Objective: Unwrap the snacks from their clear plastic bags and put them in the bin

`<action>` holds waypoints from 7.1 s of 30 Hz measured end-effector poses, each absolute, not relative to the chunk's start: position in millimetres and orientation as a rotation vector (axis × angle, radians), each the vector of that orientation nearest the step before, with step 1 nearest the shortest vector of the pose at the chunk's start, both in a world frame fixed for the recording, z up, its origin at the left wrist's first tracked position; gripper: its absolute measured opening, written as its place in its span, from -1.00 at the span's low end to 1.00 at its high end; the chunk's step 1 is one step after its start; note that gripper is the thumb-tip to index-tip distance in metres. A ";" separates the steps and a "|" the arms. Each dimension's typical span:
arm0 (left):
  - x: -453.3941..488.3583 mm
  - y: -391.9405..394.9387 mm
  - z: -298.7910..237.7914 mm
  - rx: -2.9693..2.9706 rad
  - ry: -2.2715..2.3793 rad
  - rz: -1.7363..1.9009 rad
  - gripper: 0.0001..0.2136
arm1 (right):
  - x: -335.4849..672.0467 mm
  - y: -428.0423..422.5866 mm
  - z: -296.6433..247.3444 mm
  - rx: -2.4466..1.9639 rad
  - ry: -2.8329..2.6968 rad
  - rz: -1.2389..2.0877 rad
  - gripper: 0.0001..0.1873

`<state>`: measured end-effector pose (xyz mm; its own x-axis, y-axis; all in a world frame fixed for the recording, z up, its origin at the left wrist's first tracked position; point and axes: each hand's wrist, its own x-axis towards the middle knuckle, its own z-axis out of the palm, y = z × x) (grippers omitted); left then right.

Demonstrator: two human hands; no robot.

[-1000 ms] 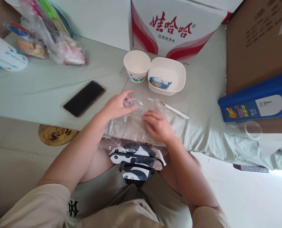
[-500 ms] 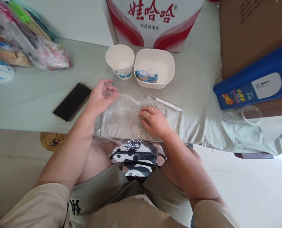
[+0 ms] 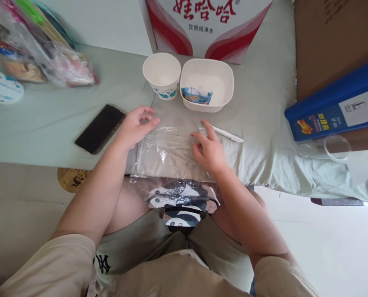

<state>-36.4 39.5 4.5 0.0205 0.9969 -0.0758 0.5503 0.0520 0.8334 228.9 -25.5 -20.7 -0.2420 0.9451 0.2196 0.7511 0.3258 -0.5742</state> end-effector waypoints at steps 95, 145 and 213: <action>-29.8 38.7 25.1 0.985 1.265 1.067 -0.83 | 245.3 -2.8 4.3 -1.455 -0.995 0.965 -0.62; -47.3 46.0 15.9 1.071 1.243 1.582 -0.52 | 246.1 -9.3 12.9 -1.085 -1.163 1.523 -0.35; -56.2 -19.7 59.6 1.364 1.411 0.802 -0.85 | 296.6 -50.3 19.8 -1.309 -1.309 0.934 -0.65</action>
